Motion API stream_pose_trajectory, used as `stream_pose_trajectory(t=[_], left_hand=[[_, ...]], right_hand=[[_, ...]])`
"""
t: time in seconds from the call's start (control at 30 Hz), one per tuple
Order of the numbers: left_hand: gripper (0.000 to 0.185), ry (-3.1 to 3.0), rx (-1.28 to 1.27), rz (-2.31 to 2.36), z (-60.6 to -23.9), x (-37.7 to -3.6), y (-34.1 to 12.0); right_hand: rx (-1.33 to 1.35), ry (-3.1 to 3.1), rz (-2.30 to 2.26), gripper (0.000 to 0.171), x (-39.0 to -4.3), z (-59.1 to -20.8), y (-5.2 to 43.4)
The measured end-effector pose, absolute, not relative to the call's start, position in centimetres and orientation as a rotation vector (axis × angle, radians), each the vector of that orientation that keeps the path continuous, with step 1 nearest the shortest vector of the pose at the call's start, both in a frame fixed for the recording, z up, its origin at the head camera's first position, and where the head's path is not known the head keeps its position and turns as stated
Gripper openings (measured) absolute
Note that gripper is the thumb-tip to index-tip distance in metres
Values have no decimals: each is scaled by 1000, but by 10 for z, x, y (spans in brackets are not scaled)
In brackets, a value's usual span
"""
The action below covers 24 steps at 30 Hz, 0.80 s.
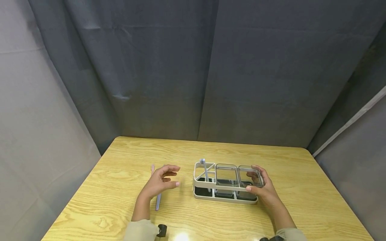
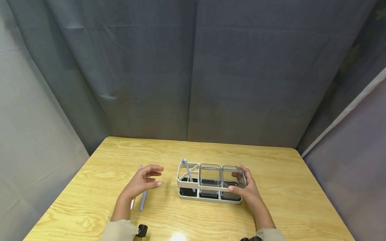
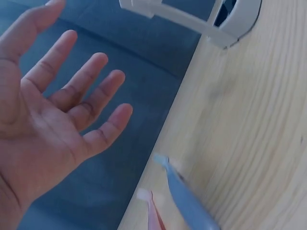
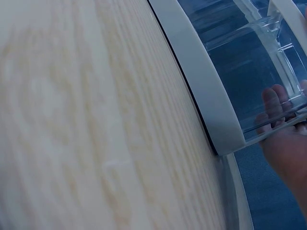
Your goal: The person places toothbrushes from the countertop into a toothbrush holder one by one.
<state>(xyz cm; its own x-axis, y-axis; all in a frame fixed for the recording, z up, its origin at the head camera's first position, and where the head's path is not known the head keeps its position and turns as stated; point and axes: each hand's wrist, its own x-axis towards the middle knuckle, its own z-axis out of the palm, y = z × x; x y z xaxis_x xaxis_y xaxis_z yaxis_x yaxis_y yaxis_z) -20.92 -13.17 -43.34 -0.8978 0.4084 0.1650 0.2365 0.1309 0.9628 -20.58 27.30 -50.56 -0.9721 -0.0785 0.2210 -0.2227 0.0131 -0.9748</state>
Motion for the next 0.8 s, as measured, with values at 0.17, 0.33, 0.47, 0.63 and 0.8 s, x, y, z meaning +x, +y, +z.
stream_pose_trajectory(t=[0.17,0.33,0.47,0.63,0.8], left_hand=[[52,2272,629,1836,-436,-209,-142],[56,2263,616,1853,-442,-208,-152],[55,2270,610,1864,-455,-213,-162],[51,2339,582,1830,-469,-218,-173],[49,2414,543,1821,-474,-217,-179]], right_hand=[[329,-2163,2094,80,-206,-506,273],[344,-2152,2096,79,-206,-506,273],[343,-2149,2100,80,-206,-507,273],[335,-2161,2098,81,-206,-506,273],[342,-2149,2116,80,-206,-506,273]])
